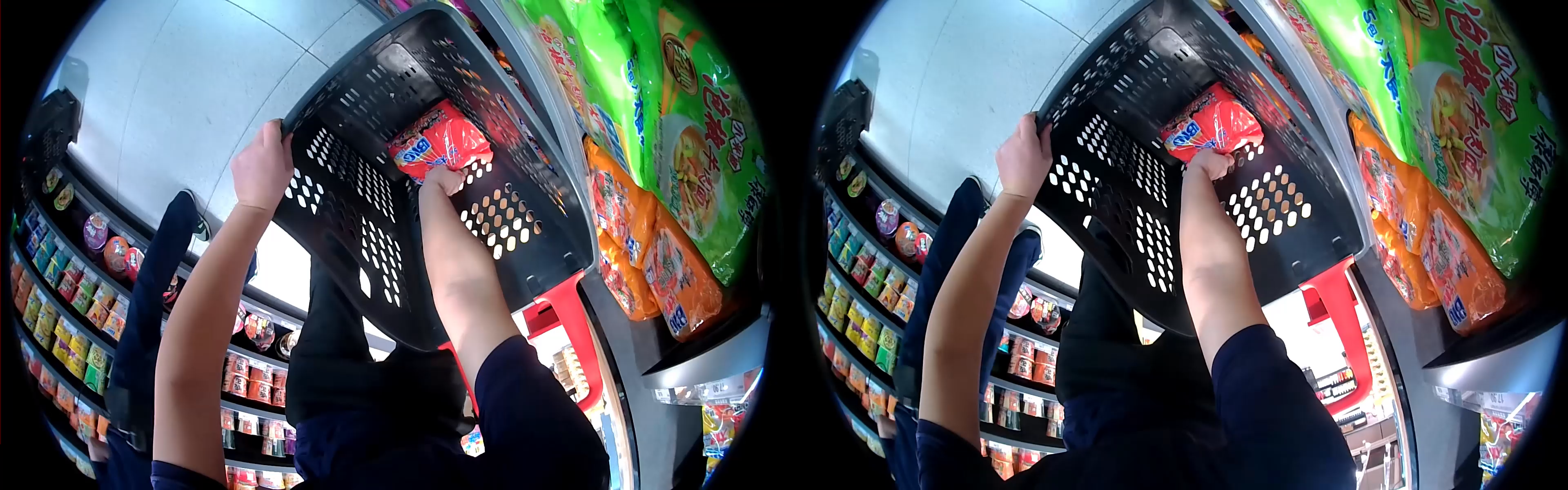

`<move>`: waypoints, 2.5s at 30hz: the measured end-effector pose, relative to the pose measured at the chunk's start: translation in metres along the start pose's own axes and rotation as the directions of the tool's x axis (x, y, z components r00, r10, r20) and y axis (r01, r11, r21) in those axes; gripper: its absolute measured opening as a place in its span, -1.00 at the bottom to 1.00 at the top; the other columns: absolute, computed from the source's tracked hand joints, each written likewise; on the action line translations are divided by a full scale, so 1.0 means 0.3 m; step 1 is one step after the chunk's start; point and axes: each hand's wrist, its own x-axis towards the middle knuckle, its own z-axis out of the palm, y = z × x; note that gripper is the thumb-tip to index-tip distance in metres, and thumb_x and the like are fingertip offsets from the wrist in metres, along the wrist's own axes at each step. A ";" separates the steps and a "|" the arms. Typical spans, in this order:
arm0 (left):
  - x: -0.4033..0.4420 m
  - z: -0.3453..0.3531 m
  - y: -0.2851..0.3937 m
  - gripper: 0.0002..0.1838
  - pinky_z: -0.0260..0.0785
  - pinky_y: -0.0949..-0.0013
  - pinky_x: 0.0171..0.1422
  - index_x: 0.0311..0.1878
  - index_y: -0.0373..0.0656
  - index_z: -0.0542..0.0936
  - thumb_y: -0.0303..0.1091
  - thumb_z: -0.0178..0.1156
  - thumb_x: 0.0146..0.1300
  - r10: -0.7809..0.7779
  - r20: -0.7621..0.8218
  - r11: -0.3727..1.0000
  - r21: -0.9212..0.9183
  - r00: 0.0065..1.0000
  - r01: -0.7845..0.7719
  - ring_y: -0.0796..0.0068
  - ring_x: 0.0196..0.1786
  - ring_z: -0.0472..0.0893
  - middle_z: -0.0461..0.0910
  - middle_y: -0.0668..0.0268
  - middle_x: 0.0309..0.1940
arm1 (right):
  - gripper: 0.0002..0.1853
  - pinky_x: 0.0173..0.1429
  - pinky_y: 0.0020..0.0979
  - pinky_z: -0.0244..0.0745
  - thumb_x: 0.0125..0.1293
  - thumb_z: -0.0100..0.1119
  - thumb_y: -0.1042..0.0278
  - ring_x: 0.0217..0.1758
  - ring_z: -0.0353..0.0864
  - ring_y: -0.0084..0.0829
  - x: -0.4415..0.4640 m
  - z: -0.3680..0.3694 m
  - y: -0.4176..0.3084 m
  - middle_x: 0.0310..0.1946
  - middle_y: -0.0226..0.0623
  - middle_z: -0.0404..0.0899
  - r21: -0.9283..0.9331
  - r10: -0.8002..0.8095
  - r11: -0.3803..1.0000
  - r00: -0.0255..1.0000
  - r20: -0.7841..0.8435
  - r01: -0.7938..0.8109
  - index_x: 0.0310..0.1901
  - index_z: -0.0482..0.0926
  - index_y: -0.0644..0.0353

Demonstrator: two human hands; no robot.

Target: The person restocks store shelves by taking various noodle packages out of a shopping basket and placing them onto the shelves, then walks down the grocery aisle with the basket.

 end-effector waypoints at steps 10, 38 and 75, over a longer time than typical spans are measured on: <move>0.015 -0.004 -0.006 -0.80 0.43 0.01 -0.30 -0.05 -0.10 0.36 -0.24 0.04 0.37 -0.009 0.128 0.999 -0.046 0.992 0.015 -0.04 -0.32 0.60 0.59 0.08 -0.25 | -0.61 0.04 -0.19 0.55 0.28 0.08 0.30 -0.02 0.65 -0.18 0.241 -0.193 -0.046 -0.13 -0.02 0.64 -0.329 -0.364 0.511 0.547 0.754 0.794 0.09 0.48 0.30; -0.578 -0.876 0.665 -0.43 0.19 0.10 0.34 0.34 -0.40 0.25 -0.12 -0.08 0.47 0.276 -0.054 0.676 -0.699 0.960 -0.233 -0.07 0.24 0.38 0.35 -0.14 0.23 | -0.89 0.37 0.11 0.11 0.38 0.03 0.35 0.28 0.39 -0.28 -0.736 -1.481 -0.215 -0.02 -0.32 0.55 0.516 -0.995 -0.080 -0.036 -0.094 0.853 -0.19 0.55 0.13; -0.296 -0.799 0.747 -0.73 0.48 0.38 -0.47 -0.08 -0.16 0.52 -0.28 0.30 0.21 -0.087 0.244 0.927 -0.336 0.966 0.168 0.48 -0.59 0.60 0.62 0.27 -0.46 | -0.74 0.01 -0.26 0.51 0.20 0.06 0.20 -0.10 0.66 -0.10 0.653 -1.517 0.939 -0.24 -0.04 0.68 0.291 -0.628 0.777 0.662 0.409 0.558 -0.26 0.65 0.15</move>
